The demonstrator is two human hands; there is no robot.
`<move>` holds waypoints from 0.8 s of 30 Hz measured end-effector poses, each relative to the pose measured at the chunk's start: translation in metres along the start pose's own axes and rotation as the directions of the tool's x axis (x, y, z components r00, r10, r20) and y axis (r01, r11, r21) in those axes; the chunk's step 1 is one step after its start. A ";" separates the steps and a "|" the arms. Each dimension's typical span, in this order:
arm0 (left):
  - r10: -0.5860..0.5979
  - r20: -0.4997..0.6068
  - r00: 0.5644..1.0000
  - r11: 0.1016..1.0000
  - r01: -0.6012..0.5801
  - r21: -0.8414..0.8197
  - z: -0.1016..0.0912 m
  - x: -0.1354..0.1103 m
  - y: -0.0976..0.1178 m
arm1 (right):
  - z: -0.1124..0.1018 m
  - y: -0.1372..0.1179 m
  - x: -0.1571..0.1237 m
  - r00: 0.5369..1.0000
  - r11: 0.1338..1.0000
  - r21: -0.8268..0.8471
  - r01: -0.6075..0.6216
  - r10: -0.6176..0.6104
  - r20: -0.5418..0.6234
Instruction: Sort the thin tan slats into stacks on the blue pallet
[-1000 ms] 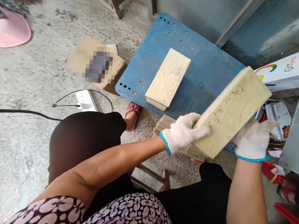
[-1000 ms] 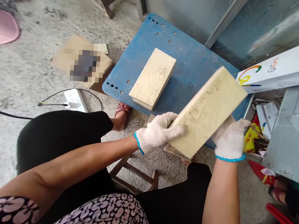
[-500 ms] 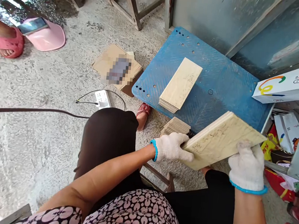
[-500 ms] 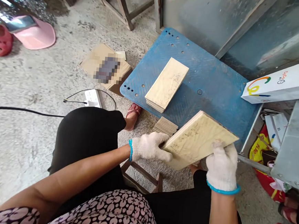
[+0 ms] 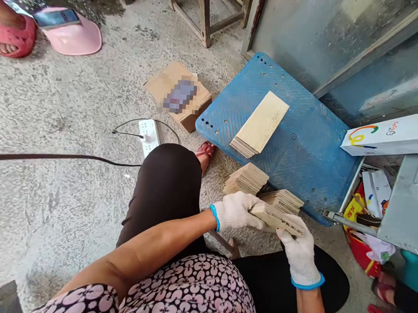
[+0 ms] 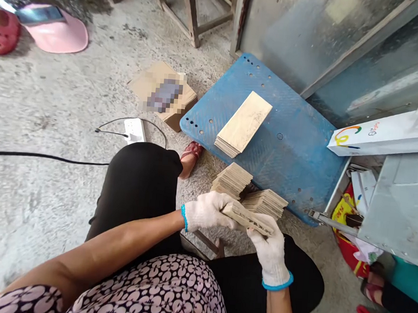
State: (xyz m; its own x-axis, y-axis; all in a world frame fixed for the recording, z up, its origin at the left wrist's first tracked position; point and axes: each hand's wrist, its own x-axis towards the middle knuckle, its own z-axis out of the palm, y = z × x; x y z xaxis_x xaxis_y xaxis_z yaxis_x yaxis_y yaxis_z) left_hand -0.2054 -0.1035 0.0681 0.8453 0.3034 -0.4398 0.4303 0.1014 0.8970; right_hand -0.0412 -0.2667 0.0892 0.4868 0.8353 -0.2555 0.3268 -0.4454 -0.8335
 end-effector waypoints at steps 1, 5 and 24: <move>0.031 0.018 0.999 0.999 -0.031 0.026 0.003 -0.002 -0.002 | -0.006 -0.003 -0.005 1.000 0.999 -0.042 -0.006 0.006 0.013; 0.071 0.075 0.995 0.986 -0.081 0.147 0.016 -0.002 -0.010 | -0.027 -0.013 -0.018 0.993 0.947 -0.319 0.025 0.013 0.116; -0.294 -0.180 0.939 0.596 0.327 0.733 -0.043 0.034 -0.013 | 0.080 0.036 0.031 0.768 0.563 -0.795 0.225 0.400 0.500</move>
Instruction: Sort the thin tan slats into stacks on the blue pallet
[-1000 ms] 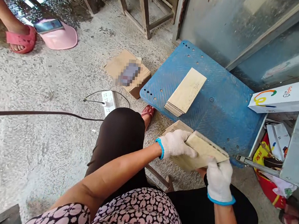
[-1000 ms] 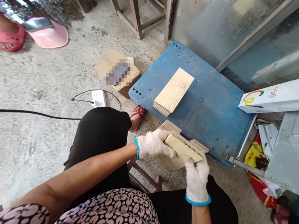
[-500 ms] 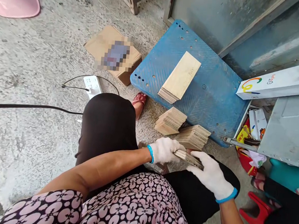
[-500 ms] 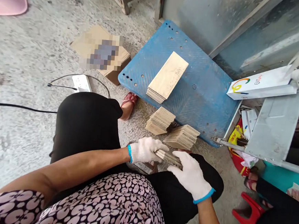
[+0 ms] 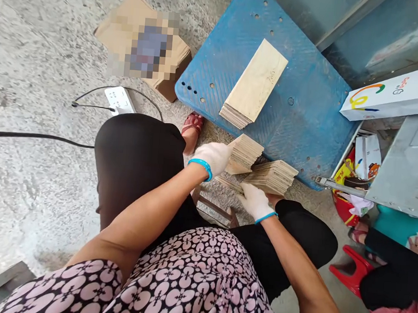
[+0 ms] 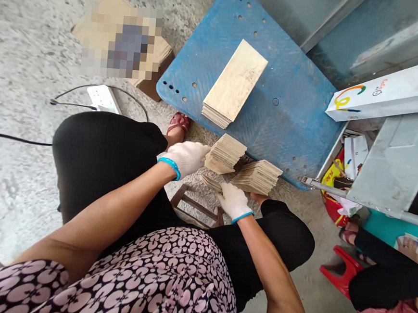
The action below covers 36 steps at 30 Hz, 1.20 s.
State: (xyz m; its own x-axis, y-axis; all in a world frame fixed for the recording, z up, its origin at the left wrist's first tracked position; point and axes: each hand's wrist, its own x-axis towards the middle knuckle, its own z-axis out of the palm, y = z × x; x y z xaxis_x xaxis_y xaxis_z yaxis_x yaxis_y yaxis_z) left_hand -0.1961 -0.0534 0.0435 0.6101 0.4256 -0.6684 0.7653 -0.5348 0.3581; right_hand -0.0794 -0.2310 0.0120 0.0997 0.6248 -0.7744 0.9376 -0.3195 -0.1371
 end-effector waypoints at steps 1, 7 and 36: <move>-0.008 -0.048 0.999 1.000 0.007 -0.020 -0.006 0.000 -0.002 | 0.002 -0.001 0.008 1.000 1.000 -0.022 0.015 -0.015 0.009; -0.013 -0.103 0.995 1.000 0.010 -0.028 -0.023 -0.007 -0.006 | 0.017 0.000 0.037 1.000 0.997 -0.081 0.016 -0.016 0.008; -0.061 -0.045 0.997 0.998 0.061 0.005 -0.008 0.009 0.000 | 0.023 -0.001 0.060 0.961 0.996 -0.013 -0.083 0.077 -0.266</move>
State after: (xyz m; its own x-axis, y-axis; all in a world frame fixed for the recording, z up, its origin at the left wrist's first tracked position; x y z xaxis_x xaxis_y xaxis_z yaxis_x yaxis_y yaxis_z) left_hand -0.1890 -0.0436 0.0421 0.5710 0.4899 -0.6587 0.8002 -0.5115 0.3133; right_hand -0.0819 -0.2103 -0.0485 0.2562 0.7655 -0.5903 0.9305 -0.3607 -0.0639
